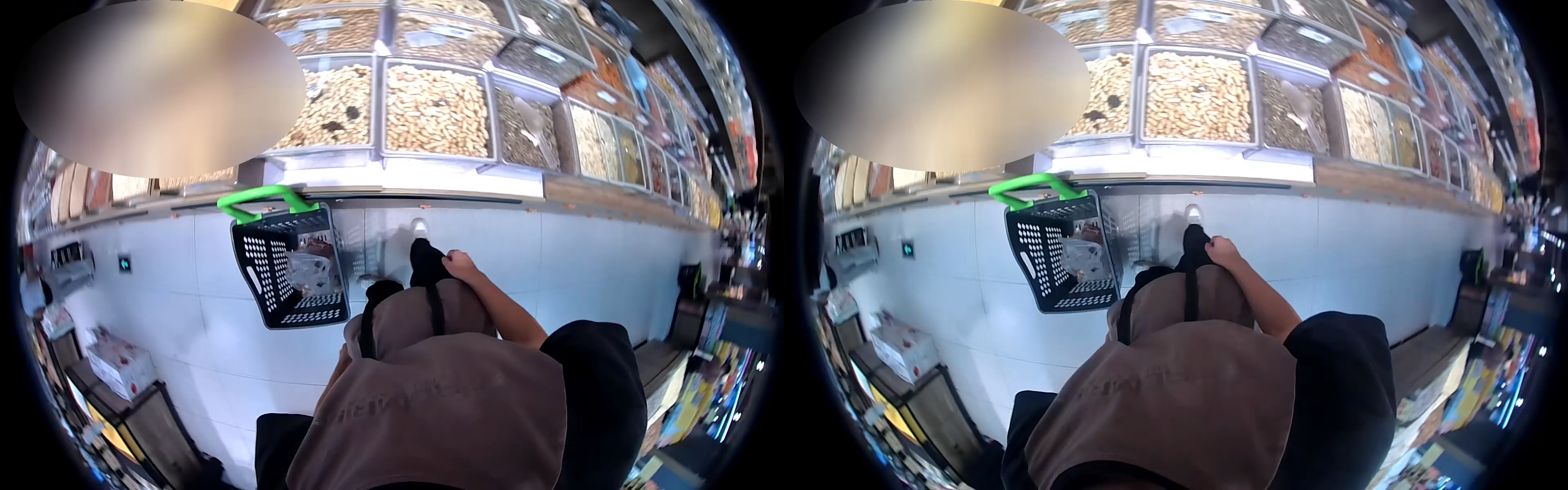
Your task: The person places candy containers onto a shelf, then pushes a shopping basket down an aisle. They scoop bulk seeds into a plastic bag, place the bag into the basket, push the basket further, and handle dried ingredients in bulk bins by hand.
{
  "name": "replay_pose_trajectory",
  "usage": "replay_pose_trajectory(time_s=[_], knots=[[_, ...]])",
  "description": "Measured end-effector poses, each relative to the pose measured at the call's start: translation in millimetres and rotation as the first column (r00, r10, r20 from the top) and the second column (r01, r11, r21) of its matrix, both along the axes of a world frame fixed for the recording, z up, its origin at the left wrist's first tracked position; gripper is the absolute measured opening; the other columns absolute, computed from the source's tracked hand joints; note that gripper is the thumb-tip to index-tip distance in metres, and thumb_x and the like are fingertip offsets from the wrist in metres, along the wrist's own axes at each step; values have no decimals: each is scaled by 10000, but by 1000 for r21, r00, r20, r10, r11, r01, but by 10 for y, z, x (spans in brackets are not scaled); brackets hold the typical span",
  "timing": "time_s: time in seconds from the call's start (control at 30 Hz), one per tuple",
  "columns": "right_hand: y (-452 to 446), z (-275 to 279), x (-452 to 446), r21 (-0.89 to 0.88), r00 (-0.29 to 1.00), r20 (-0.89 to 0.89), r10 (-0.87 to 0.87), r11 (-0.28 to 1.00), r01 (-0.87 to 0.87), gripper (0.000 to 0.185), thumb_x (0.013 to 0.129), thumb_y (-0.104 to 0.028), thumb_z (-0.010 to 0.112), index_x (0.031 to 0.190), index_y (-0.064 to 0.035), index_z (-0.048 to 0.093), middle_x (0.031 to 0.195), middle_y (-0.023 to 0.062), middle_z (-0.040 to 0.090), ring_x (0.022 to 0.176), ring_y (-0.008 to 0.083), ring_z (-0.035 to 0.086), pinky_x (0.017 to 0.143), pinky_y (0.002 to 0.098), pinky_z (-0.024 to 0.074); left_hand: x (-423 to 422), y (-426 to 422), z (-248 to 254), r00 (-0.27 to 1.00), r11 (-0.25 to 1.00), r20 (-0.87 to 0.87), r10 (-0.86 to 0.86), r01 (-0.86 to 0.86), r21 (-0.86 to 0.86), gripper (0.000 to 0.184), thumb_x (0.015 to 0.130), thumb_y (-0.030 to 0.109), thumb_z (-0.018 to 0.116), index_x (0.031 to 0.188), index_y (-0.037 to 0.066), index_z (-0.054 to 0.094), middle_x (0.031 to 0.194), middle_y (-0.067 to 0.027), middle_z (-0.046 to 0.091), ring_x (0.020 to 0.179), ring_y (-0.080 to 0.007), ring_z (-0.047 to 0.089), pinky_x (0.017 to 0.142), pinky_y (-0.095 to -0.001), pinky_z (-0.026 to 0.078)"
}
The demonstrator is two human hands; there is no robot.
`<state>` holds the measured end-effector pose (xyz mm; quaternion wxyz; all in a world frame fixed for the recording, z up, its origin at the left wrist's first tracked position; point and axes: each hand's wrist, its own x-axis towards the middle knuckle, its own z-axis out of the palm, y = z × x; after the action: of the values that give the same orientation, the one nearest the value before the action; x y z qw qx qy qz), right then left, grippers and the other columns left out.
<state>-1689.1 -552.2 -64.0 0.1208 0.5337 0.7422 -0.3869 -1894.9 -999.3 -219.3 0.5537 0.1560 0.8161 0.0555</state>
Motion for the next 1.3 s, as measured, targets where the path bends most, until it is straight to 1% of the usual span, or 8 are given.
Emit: replay_pose_trajectory(time_s=[0.23,0.33,0.6,0.7,0.83,1.0,1.1,1.3], knots=[[422,-141,584,-52,989,-5,-147,988,147,395,877,-346,597,995,12,713,1013,252,700,985,413,667,891,465,529,-587,1175,-187,995,938,-94,10,24,345,328,856,343,660,973,43,725,995,-232,720,976,-405,695,809,-469,556],[822,-134,865,-42,987,-98,-128,991,124,402,870,-356,607,993,11,716,993,257,701,965,413,673,872,464,530,-745,2245,406,867,738,320,381,-494,459,262,966,295,555,878,73,662,710,-12,628,552,-117,570,496,-267,443],[2085,85,1337,-90,986,-123,113,988,-125,398,875,-346,576,868,38,679,895,273,677,885,435,657,818,484,519,-138,4268,1557,645,488,424,636,-761,428,190,1029,186,517,1076,39,628,923,-83,696,773,-145,681,600,-218,516],[2273,-211,1442,-1,964,-84,253,967,-254,401,883,-337,547,855,40,683,933,296,667,926,458,646,849,517,512,81,4402,1799,663,525,422,618,-748,407,201,1034,228,522,1102,66,620,964,-67,701,837,-142,686,726,-255,553],[2334,-1000,1686,-17,822,-47,567,822,-569,402,895,-378,588,893,8,702,972,259,692,951,436,655,834,489,527,-98,4241,1996,552,378,410,726,-819,432,197,1038,186,509,1119,58,633,933,-70,702,799,-135,688,624,-220,528],[2162,-604,1560,-209,973,19,229,953,-221,390,871,-377,629,875,6,699,947,261,695,942,408,684,815,443,538,-1060,3971,2399,370,118,397,840,-839,532,200,986,111,476,1086,23,624,848,-70,688,682,-125,647,559,-234,506],[2060,-842,1669,-222,986,-29,161,961,-164,381,867,-369,635,895,4,705,958,248,708,957,382,695,799,426,536,-1931,3733,2159,402,59,420,814,-776,628,199,978,165,491,1020,-3,589,813,-79,640,629,-144,587,601,-271,506],[1712,-493,1503,-272,993,95,68,961,-40,406,908,-382,586,946,-4,729,1021,229,721,942,336,701,789,429,522,-2806,3893,2293,93,-249,487,869,-767,591,184,985,200,519,1013,20,543,773,-75,630,555,-134,557,507,-241,455]])
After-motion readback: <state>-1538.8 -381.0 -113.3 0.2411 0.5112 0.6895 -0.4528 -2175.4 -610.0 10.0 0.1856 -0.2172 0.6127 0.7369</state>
